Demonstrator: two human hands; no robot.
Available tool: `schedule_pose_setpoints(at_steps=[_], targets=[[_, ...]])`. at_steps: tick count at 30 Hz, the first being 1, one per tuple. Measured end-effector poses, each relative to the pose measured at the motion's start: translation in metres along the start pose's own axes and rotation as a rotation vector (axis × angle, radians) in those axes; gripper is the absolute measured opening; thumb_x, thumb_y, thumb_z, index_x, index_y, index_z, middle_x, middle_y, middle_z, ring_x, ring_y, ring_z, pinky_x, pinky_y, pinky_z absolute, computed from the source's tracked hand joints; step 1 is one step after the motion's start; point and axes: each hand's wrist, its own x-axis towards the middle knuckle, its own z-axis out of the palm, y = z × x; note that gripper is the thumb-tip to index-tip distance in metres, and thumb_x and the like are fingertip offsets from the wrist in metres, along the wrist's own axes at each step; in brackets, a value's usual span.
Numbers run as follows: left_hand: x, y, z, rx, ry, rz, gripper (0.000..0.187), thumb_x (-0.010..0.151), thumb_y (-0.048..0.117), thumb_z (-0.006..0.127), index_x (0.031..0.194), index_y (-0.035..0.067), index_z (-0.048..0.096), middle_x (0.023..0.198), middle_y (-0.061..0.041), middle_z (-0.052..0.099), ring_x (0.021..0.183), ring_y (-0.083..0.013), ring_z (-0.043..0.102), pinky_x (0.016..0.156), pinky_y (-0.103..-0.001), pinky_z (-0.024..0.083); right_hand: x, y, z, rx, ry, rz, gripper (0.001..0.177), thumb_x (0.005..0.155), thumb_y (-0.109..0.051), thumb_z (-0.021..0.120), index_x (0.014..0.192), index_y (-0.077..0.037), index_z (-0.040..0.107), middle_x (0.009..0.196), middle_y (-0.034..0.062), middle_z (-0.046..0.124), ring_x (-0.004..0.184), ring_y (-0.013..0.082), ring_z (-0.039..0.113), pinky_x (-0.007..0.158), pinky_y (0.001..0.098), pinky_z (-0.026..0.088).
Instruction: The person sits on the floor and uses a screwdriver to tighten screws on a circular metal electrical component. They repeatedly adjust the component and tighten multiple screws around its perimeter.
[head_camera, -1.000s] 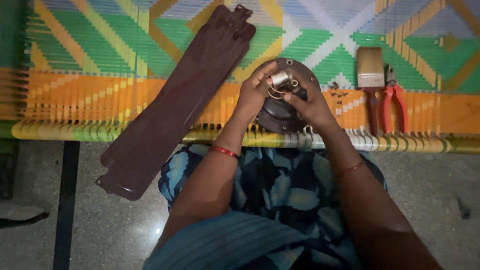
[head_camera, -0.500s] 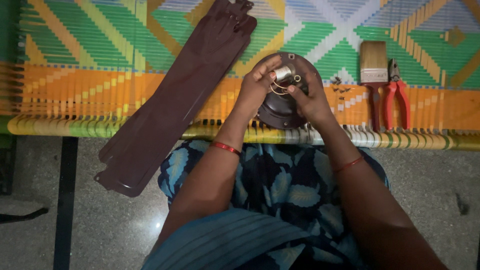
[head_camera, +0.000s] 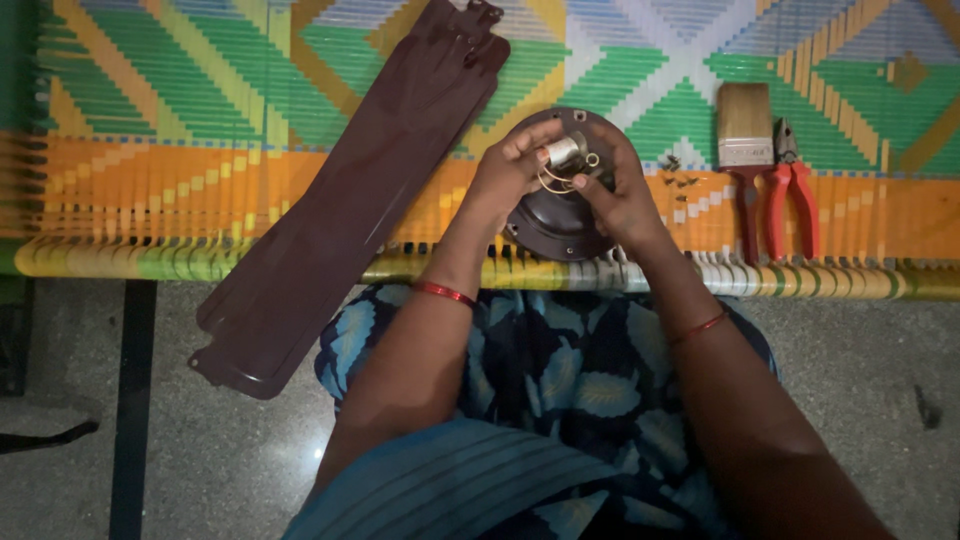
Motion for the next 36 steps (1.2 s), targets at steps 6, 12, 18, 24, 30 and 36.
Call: schedule_pose_setpoints(at_steps=[6, 12, 18, 24, 30, 36], targets=[[0.000, -0.001, -0.001, 0.004, 0.006, -0.023, 0.040, 0.103, 0.007, 0.054, 0.142, 0.008, 0.061, 0.131, -0.003, 0.067, 0.115, -0.0132, 0.065, 0.095, -0.032, 0.056, 0.001, 0.004, -0.003, -0.017, 0.050, 0.202, 0.058, 0.097, -0.014, 0.069, 0.151, -0.017, 0.048, 0.094, 0.0084, 0.057, 0.051, 0.0076, 0.043, 0.044, 0.0233, 0.036], [0.000, 0.010, 0.004, 0.034, -0.014, -0.037, 0.038, 0.105, 0.007, 0.053, 0.141, 0.006, 0.062, 0.130, -0.007, 0.069, 0.112, -0.0165, 0.067, 0.097, -0.034, 0.058, 0.000, 0.000, -0.002, -0.102, 0.013, -0.068, 0.060, 0.096, -0.013, 0.067, 0.151, -0.014, 0.042, 0.129, 0.0039, 0.056, 0.054, 0.0072, 0.049, 0.044, 0.0231, 0.042], [0.001, 0.018, 0.005, 0.032, -0.050, -0.076, 0.039, 0.102, 0.006, 0.052, 0.140, 0.007, 0.060, 0.136, -0.003, 0.066, 0.115, -0.0151, 0.067, 0.094, -0.037, 0.059, 0.002, 0.003, 0.000, -0.022, 0.051, 0.138, 0.062, 0.095, -0.016, 0.067, 0.152, -0.016, 0.043, 0.103, 0.0067, 0.063, 0.048, 0.0091, 0.046, 0.042, 0.0237, 0.040], [-0.001, 0.017, 0.004, -0.007, -0.111, -0.063, 0.039, 0.105, 0.004, 0.052, 0.143, 0.007, 0.058, 0.137, -0.005, 0.065, 0.117, -0.0166, 0.066, 0.098, -0.035, 0.058, -0.001, 0.004, 0.000, -0.055, 0.118, 0.162, 0.061, 0.095, -0.016, 0.069, 0.153, -0.015, 0.052, 0.112, 0.0027, 0.063, 0.061, 0.0088, 0.050, 0.050, 0.0236, 0.043], [-0.004, 0.017, 0.003, -0.064, -0.151, -0.005, 0.039, 0.105, 0.003, 0.049, 0.144, 0.005, 0.056, 0.141, -0.006, 0.062, 0.120, -0.0174, 0.065, 0.102, -0.037, 0.058, -0.013, 0.007, 0.010, -0.233, 0.180, -0.248, 0.051, 0.095, -0.006, 0.074, 0.141, -0.001, 0.053, 0.128, 0.0093, 0.063, 0.115, 0.0167, 0.063, 0.099, 0.0292, 0.051], [-0.002, 0.012, -0.003, -0.036, -0.167, 0.020, 0.039, 0.106, 0.004, 0.050, 0.145, 0.006, 0.057, 0.140, -0.006, 0.064, 0.122, -0.0175, 0.065, 0.104, -0.036, 0.058, -0.012, 0.019, 0.012, -0.068, 0.234, -0.078, 0.043, 0.096, -0.004, 0.070, 0.138, -0.001, 0.059, 0.122, 0.0077, 0.069, 0.112, 0.0140, 0.067, 0.098, 0.0272, 0.054]])
